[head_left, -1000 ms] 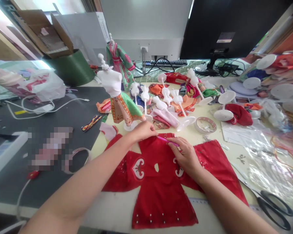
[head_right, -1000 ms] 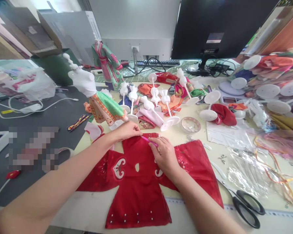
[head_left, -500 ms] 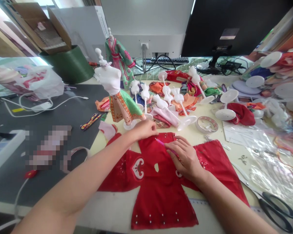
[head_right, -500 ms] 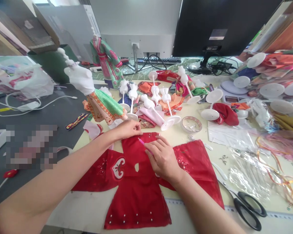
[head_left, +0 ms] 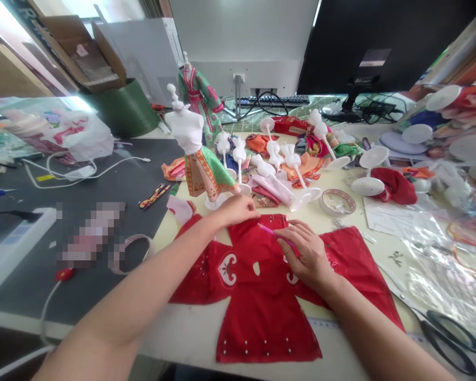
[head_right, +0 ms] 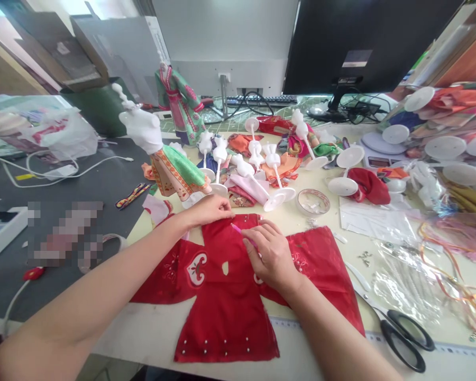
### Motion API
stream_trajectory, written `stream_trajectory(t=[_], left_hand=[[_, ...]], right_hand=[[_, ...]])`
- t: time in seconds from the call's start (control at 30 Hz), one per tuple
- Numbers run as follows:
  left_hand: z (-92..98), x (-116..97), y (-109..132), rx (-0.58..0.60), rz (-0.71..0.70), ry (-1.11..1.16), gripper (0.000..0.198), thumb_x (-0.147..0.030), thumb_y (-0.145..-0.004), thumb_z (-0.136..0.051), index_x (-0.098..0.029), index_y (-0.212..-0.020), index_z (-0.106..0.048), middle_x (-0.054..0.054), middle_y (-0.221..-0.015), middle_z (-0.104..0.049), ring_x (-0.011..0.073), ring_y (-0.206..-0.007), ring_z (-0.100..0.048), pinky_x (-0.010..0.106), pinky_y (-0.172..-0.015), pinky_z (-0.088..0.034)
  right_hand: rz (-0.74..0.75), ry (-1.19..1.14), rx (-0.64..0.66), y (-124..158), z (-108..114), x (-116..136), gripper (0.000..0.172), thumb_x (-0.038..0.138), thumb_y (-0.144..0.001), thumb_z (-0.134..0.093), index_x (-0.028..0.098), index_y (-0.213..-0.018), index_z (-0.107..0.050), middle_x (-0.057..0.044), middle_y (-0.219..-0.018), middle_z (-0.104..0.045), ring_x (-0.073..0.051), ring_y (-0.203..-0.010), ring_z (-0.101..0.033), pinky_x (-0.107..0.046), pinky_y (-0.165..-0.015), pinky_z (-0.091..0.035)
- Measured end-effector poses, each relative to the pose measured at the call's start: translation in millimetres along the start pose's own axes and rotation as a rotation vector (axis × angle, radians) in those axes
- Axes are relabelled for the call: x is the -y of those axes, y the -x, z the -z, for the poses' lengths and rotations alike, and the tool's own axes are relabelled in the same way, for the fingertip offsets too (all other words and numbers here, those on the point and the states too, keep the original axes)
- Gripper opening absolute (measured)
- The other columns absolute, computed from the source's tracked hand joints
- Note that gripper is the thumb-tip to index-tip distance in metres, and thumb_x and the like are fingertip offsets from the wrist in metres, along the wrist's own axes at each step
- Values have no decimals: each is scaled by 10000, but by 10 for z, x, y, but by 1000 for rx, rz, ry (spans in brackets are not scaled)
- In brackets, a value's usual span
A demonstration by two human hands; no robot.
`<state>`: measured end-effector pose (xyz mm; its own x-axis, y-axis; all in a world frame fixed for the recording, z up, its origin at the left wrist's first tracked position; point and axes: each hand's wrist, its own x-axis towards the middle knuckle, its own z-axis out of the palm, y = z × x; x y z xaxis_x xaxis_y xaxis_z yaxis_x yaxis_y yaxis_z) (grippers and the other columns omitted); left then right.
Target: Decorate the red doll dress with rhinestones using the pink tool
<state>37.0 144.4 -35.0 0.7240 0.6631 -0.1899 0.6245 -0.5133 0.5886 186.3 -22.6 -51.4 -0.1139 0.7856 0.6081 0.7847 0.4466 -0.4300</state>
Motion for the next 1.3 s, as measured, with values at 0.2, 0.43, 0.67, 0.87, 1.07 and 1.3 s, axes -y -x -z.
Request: stream_trajectory(t=[0.2,0.43,0.67,0.87,1.07,1.3], left_hand=[[-14,1,-7,-6,16,22,211,-379,-668,-650,-173,-716,-658,1,-640,-633,136,-578,-536,235,-513,-339],[-28,78,-75,8,35,159,202,-368,-621,-674,-171,-618,-629,-24,-546,-571,120,-522,-480,236,-485,-297],[-23,17,39,-66,80,537,242,-342,-689,-667,-147,-569,-589,-33,-537,-489,83,-518,-398,219,-480,-263],[-74,-145,394,-155,236,1071,236,-295,-889,-397,-148,-840,-575,-49,-565,-391,53,-421,-329,182,-405,-274],[-179,-256,668,-184,297,1488,233,-85,-823,-334,-106,-913,-547,85,-819,-618,138,-818,-646,297,-831,-520],[-340,-207,734,-181,284,1828,455,153,-623,-416,-60,-981,-598,133,-1028,-668,216,-1035,-635,320,-974,-470]], right_hand=[[-2,6,-7,-12,14,13,187,142,-865,-468,198,-986,-598,-44,-783,-635,-172,-720,-575,-426,-855,-484],[-6,10,-17,-4,9,-3,186,128,-858,-486,189,-992,-601,-50,-803,-638,-171,-739,-587,-418,-872,-481],[-16,27,-61,11,-3,-30,191,123,-844,-504,197,-995,-594,-45,-808,-643,-178,-749,-595,-416,-871,-485],[-31,40,-132,18,13,-15,190,119,-848,-502,199,-998,-587,-35,-789,-644,-169,-733,-599,-419,-867,-494],[-15,39,-201,33,19,8,201,97,-835,-526,193,-1001,-587,-33,-818,-655,-166,-768,-613,-414,-877,-495],[10,14,-205,37,55,42,244,80,-833,-517,204,-1032,-580,-21,-820,-656,-154,-747,-612,-425,-878,-500]])
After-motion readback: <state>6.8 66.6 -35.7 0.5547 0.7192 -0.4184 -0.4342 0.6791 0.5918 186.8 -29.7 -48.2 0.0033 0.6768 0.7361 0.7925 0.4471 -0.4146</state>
